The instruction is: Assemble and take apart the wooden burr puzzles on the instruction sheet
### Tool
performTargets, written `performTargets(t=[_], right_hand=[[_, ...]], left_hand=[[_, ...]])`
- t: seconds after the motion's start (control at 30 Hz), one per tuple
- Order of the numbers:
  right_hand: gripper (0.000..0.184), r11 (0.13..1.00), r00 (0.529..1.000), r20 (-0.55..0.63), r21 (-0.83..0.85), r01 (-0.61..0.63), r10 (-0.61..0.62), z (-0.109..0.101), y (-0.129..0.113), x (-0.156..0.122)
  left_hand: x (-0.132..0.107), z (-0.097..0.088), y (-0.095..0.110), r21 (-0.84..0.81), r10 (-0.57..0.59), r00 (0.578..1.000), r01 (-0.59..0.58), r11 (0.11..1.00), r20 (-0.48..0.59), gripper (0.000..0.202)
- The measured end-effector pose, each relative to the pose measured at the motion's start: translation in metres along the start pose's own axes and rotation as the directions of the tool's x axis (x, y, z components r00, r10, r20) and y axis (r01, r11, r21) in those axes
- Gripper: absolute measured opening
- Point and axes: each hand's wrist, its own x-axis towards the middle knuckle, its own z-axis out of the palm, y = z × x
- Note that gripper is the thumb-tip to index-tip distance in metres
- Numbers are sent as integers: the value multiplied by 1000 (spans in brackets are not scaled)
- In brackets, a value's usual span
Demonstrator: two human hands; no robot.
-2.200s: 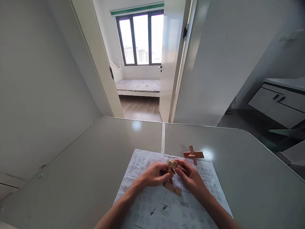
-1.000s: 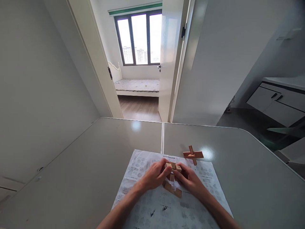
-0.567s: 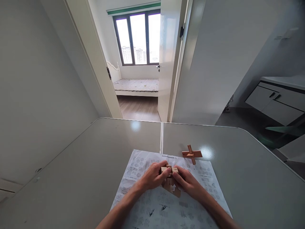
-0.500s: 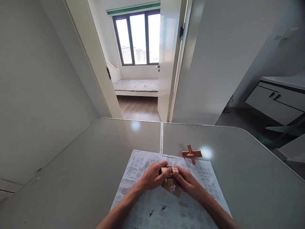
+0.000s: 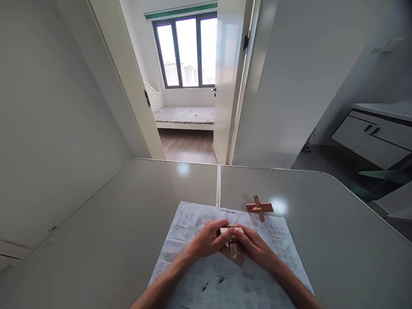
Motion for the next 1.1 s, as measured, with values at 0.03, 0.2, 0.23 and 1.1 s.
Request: performTargets(t=[0.03,0.2,0.23,1.1], right_hand=[[45,1000,1000,-3,3,2,-2,0,0,0],[45,1000,999,-32,30,6,-5,1,1,0],[45,999,999,-36,39,5,-4,1,1,0],[42,906,985,-40,400,-140,170,3,14,1]], left_hand=[[0,0,1,-6,4,1000,-4,1000,-5,39],[2,2,5,-38,19,1000,-20,999,-20,41],[2,3,6,-44,23,999,-24,999,-22,42],[2,8,6,-28,57,996,-59,998,-68,46]])
